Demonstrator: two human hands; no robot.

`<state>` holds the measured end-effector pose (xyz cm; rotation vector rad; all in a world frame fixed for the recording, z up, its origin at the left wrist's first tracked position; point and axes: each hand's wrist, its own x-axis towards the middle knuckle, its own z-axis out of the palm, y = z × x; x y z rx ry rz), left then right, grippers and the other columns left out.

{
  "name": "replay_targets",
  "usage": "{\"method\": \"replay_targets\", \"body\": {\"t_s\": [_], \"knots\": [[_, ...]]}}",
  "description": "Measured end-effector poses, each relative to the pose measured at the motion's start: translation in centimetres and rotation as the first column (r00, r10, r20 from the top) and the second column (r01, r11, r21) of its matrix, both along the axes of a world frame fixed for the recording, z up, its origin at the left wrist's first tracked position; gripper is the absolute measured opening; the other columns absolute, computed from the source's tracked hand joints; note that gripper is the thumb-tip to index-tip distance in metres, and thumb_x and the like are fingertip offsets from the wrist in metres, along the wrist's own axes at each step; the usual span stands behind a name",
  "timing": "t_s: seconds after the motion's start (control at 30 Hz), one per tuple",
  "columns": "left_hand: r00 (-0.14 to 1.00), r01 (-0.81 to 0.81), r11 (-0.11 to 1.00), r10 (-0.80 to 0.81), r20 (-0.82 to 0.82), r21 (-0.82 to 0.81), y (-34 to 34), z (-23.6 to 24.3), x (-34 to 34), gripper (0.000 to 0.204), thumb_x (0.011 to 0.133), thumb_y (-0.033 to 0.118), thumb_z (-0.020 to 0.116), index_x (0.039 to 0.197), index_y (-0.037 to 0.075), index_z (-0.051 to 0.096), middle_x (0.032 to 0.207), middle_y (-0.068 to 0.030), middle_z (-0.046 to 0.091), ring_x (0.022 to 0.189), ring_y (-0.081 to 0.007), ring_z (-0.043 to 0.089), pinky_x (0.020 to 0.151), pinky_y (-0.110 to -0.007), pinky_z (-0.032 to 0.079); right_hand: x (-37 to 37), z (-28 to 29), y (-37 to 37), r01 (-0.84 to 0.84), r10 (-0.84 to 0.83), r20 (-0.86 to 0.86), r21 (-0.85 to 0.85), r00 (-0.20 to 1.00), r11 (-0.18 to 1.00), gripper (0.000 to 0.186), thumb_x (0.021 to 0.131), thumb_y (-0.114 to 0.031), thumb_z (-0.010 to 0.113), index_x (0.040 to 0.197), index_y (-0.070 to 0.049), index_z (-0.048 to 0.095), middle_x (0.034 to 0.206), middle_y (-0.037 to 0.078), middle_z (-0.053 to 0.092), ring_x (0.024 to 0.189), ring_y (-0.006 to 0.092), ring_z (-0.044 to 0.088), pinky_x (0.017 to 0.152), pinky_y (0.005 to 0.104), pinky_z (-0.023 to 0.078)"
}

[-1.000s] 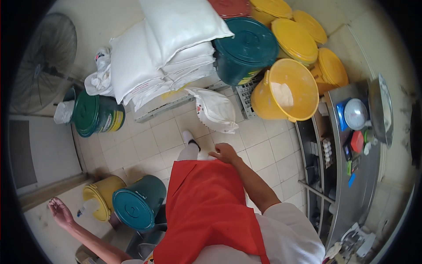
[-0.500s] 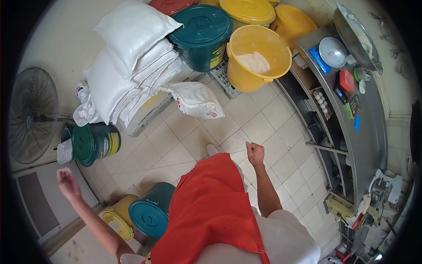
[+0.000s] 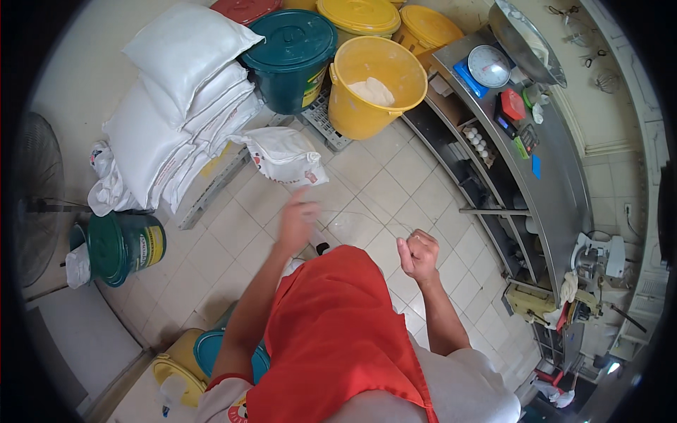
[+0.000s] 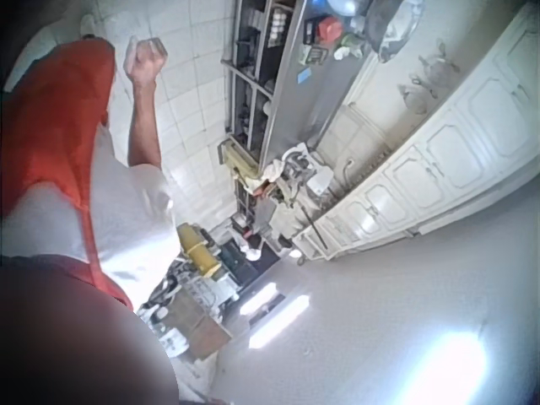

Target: The person lifts a large bag of flour from a stack, opens it, and pours the contents into a yellow bucket. They then use a plastic scoop to transfer flour from the bucket into a large metal mixing bowl on a scale, before finally pouring the measured flour into an industrial dough mixer.

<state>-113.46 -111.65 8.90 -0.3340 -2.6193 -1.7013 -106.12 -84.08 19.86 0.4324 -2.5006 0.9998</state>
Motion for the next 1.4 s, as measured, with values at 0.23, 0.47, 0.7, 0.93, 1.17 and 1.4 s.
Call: {"method": "replay_targets", "body": {"t_s": [0.23,0.47,0.7,0.93,1.17,1.4], "knots": [[0.827,0.556,0.830,-0.557,-0.083,-0.030,9.3,-0.6,1.4,0.011,0.078,-0.003,0.056,0.085,0.000,0.064,0.127,-0.0180,0.054,0.086,-0.0312,0.062,0.074,-0.037,0.051,4.8,7.3,-0.8,0.064,-0.079,-0.176,-0.089,0.981,0.994,0.040,0.073,0.004,0.061,0.051,-0.005,0.028,0.049,0.005,0.027,0.041,0.0198,0.030,0.040,0.0334,0.024],[0.860,0.510,0.860,-0.509,-0.018,0.023,8.0,-2.8,0.7,0.011,0.078,0.002,0.057,0.087,0.000,0.064,0.089,-0.0157,0.062,0.085,-0.0345,0.060,0.076,-0.041,0.049,-0.3,0.9,2.3,0.559,-0.528,0.242,-0.083,0.814,0.825,0.046,0.086,-0.017,0.063,0.058,-0.004,0.030,0.051,0.006,0.026,0.049,0.0177,0.026,0.044,0.0315,0.024],[0.955,0.251,0.962,-0.228,0.189,-0.105,1.2,-4.2,-5.1,0.012,0.079,0.000,0.057,0.087,0.002,0.066,0.087,-0.0156,0.063,0.080,-0.0332,0.061,0.069,-0.039,0.049,-21.0,-22.3,0.4,0.188,-0.234,0.520,0.139,0.821,0.972,0.036,0.080,-0.027,0.068,0.067,0.000,0.049,0.060,0.018,0.053,0.056,0.0299,0.051,0.055,0.0416,0.043],[0.839,-0.252,0.906,0.380,0.390,-0.340,-4.7,-4.8,-7.2,0.010,0.084,0.007,0.064,0.088,-0.001,0.069,0.084,-0.0151,0.066,0.071,-0.0239,0.064,0.064,-0.032,0.050,-33.6,-36.6,-6.7,-0.328,0.139,0.686,0.153,0.714,0.932,0.030,0.071,-0.019,0.070,0.085,0.001,0.054,0.088,0.019,0.062,0.088,0.0379,0.059,0.079,0.0455,0.048],[0.636,-0.447,0.775,0.626,0.451,-0.446,-6.2,-4.7,-7.8,0.012,0.084,0.008,0.065,0.087,-0.002,0.069,0.082,-0.0142,0.067,0.068,-0.0205,0.064,0.064,-0.029,0.050,-36.3,-39.0,-8.1,-0.623,0.299,0.856,0.033,0.421,0.781,0.022,0.076,-0.020,0.063,0.088,-0.001,0.066,0.093,0.022,0.066,0.091,0.0389,0.062,0.082,0.0457,0.049],[0.583,-0.565,0.706,0.708,0.399,-0.428,-8.7,-4.8,-5.1,0.013,0.084,0.009,0.065,0.087,-0.003,0.069,0.082,-0.0143,0.067,0.068,-0.0199,0.064,0.065,-0.029,0.051,-34.3,-30.9,-6.5,-0.506,0.296,0.808,0.003,0.509,0.863,0.025,0.086,-0.021,0.060,0.073,0.000,0.062,0.074,0.021,0.062,0.070,0.0384,0.059,0.065,0.0444,0.046]]}}
